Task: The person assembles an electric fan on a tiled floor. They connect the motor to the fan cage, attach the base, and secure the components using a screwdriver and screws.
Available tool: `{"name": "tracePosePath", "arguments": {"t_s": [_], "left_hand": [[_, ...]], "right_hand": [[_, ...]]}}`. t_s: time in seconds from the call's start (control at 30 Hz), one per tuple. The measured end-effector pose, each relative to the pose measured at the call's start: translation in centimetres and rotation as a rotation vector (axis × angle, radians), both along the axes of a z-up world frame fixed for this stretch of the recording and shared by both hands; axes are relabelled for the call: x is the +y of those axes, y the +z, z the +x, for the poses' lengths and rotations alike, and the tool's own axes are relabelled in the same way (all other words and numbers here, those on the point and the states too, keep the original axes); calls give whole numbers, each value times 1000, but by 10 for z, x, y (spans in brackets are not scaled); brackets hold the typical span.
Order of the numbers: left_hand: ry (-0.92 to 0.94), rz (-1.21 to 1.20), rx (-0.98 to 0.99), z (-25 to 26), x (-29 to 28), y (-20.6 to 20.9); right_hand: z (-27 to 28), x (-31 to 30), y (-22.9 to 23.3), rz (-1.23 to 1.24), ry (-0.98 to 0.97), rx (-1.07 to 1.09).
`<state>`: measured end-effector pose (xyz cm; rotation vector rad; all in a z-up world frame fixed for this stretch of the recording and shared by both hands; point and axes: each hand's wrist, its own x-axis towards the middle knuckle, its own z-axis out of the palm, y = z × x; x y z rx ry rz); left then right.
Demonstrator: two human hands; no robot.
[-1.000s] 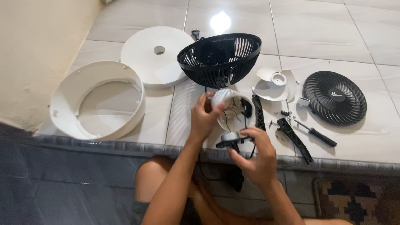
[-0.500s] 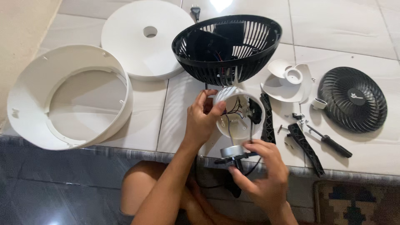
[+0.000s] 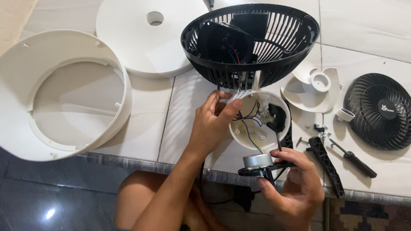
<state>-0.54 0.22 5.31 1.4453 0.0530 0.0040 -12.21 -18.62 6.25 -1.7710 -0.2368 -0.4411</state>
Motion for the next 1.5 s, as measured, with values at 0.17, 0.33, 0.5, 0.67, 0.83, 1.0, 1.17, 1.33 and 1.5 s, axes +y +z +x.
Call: {"name": "tracePosePath", "arguments": {"t_s": [0.17,0.33,0.5,0.67,0.83,1.0,1.17,1.33,1.5], "left_hand": [[-9,24,2,0,2,0],[-17,24,-19,2,2,-1],[-42,35,34,5,2,-4],[-45,22,-12,4,5,-1],[-67,45,-46,2,4,0],[-68,134,-61,1,0,5],[31,223,-263,-8,-5,11],[45,333,-195,-6,-7,7],[19,281,-176,-1,-11,-1]], "right_hand": [[7,-7,-6,69,9,-30],[11,-16,-14,132,86,-67],[9,-21,-16,62,90,-43],[11,-25,-12,-9,123,-8],[9,-26,-18,-80,75,-59],[10,-25,-23,-223,-61,-112],[9,-23,-14,-426,-175,-36],[5,-23,3,-612,-140,-15],[0,-24,17,-643,-91,-10]]}}
